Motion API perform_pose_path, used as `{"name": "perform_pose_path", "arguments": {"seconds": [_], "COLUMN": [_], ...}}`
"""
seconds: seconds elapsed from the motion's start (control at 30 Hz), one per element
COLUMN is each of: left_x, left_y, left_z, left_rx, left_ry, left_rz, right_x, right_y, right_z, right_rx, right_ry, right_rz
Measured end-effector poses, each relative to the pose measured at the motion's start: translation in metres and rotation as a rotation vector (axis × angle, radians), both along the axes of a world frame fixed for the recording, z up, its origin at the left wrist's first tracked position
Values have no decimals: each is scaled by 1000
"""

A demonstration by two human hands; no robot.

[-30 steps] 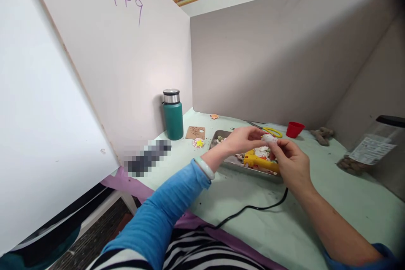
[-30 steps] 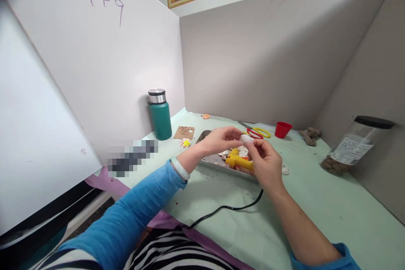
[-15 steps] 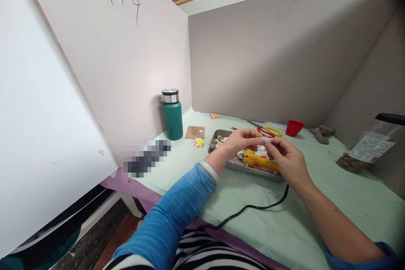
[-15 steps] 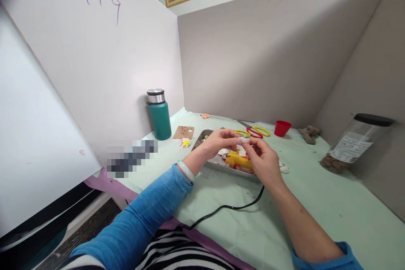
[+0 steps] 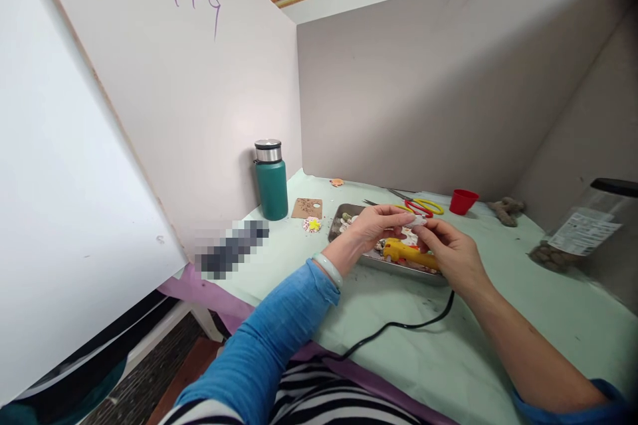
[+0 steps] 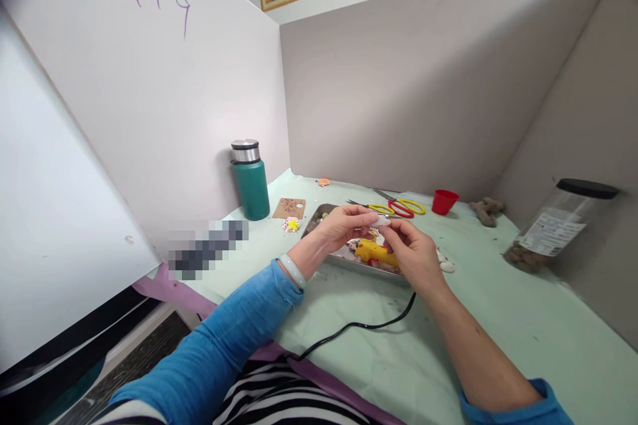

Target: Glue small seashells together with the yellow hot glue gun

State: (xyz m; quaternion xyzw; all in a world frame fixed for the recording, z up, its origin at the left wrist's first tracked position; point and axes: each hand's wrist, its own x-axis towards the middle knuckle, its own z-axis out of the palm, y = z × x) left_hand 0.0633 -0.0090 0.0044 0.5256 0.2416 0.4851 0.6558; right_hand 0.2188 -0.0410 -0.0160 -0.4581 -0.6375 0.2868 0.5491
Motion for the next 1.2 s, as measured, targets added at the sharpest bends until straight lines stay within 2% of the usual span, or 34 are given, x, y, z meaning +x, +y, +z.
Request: {"name": "perform_pose_path", "arguments": {"seconds": [0.4, 0.6, 0.83, 1.2], "left_x": [-3, -6, -5, -6], "left_y": [3, 0, 1, 4], "left_z": [-1, 4, 4, 3], "left_rx": [10, 70, 242, 252], "left_ry": [35, 119, 186, 332], "left_rz": [-5, 78, 131, 149], "right_x": [0, 2, 1, 4], "right_y": [0, 1, 0, 3], "right_z": [-1, -4, -3, -7], "right_rx": [26, 50, 57, 180], "right_ry": [-24, -69, -93, -231], "right_rz": [20, 1, -44, -89]}}
